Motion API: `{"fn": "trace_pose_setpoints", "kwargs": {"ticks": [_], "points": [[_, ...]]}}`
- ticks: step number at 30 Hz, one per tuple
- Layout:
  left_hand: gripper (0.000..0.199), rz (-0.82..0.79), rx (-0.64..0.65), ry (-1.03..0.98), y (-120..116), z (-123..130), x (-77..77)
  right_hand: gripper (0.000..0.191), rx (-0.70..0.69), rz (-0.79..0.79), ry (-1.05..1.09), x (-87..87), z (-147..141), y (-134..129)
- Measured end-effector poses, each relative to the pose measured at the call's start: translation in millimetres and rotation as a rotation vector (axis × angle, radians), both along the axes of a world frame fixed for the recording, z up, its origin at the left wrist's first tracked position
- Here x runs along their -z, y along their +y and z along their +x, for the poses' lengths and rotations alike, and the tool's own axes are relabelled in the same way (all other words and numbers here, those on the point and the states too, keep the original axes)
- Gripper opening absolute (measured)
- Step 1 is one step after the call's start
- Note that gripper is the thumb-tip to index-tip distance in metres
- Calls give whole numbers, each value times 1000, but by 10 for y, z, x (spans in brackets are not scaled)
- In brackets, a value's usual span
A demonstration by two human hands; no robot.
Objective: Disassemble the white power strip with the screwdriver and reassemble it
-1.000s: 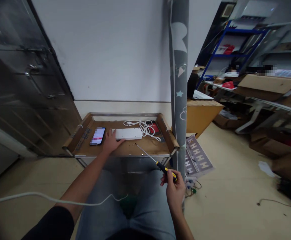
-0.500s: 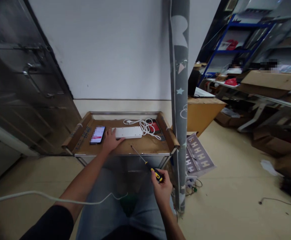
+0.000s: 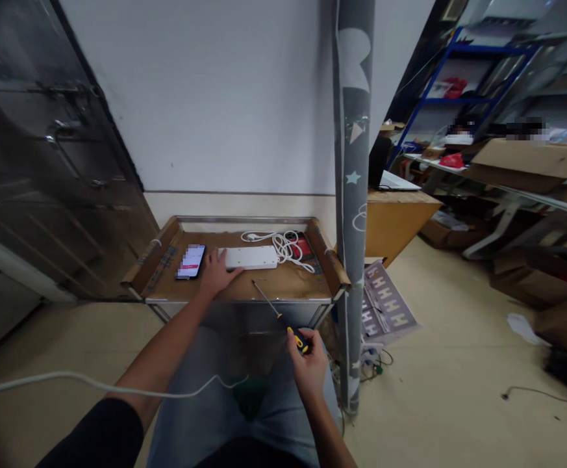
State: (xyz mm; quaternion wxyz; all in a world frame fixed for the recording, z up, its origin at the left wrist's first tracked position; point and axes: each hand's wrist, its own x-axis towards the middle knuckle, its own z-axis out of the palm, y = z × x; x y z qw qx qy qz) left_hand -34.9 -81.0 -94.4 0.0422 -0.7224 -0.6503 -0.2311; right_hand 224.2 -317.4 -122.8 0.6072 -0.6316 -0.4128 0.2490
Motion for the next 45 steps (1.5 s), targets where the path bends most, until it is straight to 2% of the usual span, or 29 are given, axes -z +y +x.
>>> {"fn": "trace_pose_setpoints", "kwargs": {"ticks": [17, 23, 29, 33, 37, 45], "points": [[98, 9, 17, -23, 17, -26, 30, 49, -10, 10, 89, -274, -39, 84], [90, 4, 25, -36, 24, -33, 42, 47, -3, 37, 125, -433, -61, 285], [89, 6, 22, -44, 14, -31, 39, 47, -56, 75, 198, -527, -128, 611], [88, 3, 18, -49, -2, -26, 29, 51, -95, 88, 277, -508, -197, 830], [89, -4, 20, -55, -6, -21, 27, 54, -113, 86, 356, -412, -246, 973], [90, -6, 29, -55, -19, -23, 11, 28, -116, 52, 431, -231, -260, 1032]]}}
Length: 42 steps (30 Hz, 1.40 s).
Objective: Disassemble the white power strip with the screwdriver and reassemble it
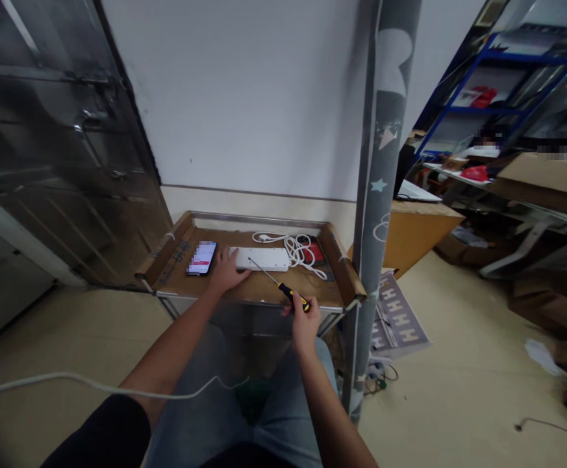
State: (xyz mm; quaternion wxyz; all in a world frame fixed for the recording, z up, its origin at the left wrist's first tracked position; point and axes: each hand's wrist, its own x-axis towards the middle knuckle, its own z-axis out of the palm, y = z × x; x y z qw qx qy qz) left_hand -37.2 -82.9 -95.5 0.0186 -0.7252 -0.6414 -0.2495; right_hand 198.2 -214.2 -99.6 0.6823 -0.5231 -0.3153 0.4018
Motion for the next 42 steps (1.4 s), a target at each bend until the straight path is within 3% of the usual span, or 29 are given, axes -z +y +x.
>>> {"fn": "trace_pose_setpoints", "kwargs": {"ticks": [32, 35, 39, 42], "points": [[89, 51, 23, -47, 9, 13, 13, 27, -19, -114, 176, 69, 51, -46], [78, 89, 76, -46, -37, 27, -59, 28, -17, -121, 191, 74, 58, -48], [45, 111, 205, -36, -99, 36, -158, 28, -17, -122, 212, 78, 38, -46], [31, 95, 235, -55, -109, 31, -193, 27, -28, -127, 227, 79, 8, -55]]}}
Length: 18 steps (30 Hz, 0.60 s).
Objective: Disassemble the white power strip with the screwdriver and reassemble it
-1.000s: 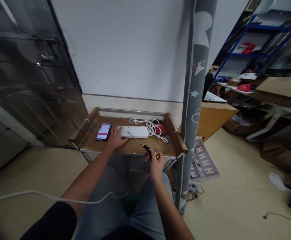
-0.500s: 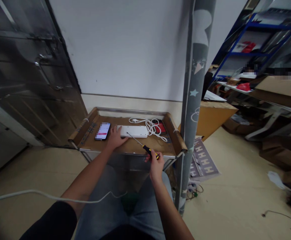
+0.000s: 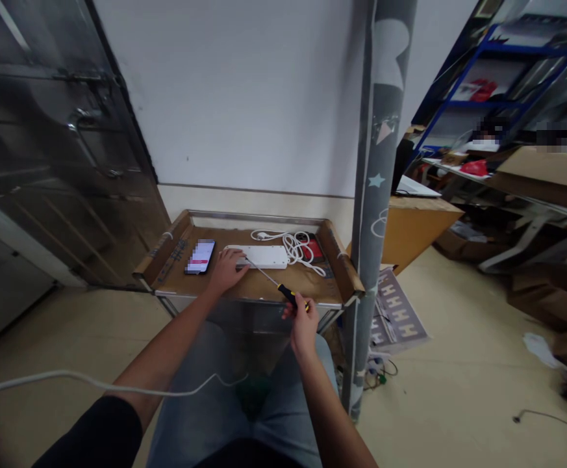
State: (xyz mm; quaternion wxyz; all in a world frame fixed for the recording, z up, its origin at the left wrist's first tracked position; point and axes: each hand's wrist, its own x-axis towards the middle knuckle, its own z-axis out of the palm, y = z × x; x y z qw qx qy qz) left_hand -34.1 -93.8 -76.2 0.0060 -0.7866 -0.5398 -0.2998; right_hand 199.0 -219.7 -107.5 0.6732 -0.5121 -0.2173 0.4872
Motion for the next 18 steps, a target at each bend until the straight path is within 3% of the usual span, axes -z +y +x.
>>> {"fn": "trace_pose_setpoints", "kwargs": {"ticks": [4, 18], "points": [[17, -22, 13, -13, 17, -9, -12, 27, -20, -2, 10, -1, -20, -17], [13, -42, 7, -5, 10, -27, -28, 25, -29, -1, 10, 3, 36, -75]]}}
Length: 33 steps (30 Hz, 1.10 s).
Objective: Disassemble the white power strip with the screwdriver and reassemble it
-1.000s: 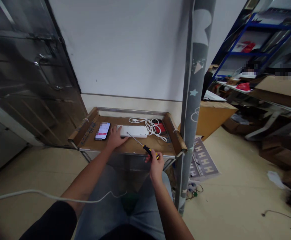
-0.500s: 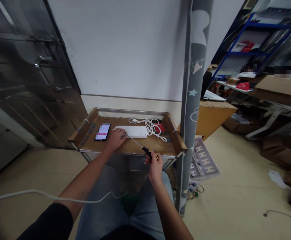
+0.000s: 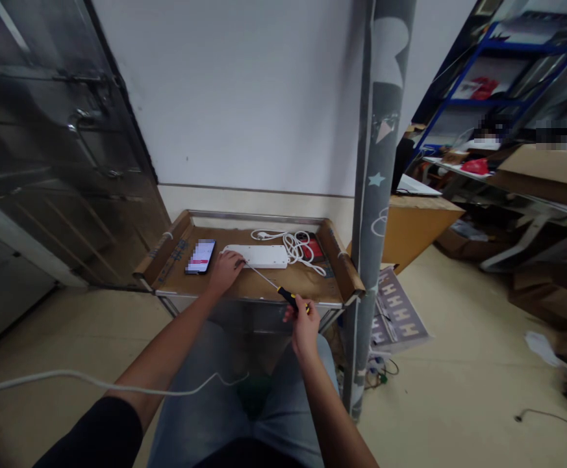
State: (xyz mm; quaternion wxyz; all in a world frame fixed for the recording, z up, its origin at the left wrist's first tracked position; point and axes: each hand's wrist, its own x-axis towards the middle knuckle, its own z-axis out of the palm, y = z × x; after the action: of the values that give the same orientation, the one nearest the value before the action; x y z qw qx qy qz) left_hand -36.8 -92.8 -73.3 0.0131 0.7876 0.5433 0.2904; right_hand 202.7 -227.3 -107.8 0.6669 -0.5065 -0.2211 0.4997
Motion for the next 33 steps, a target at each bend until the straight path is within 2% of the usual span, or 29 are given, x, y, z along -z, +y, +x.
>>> {"fn": "trace_pose_setpoints", "kwargs": {"ticks": [8, 16, 26, 28, 33], "points": [[11, 1, -2, 17, -1, -4, 2, 28, -11, -5, -38, 15, 5, 18], [13, 1, 5, 49, -12, -5, 3, 26, -11, 14, -98, -70, 22, -24], [12, 6, 54, 100, -29, -2, 23, 59, -15, 53, -148, -323, 100, -2], [12, 9, 68, 104, -30, -1, 26, 55, -21, 36, -148, -356, 112, 11], [13, 19, 100, 115, -34, 14, 23, 30, -30, -68, -129, -393, 213, 133]]}}
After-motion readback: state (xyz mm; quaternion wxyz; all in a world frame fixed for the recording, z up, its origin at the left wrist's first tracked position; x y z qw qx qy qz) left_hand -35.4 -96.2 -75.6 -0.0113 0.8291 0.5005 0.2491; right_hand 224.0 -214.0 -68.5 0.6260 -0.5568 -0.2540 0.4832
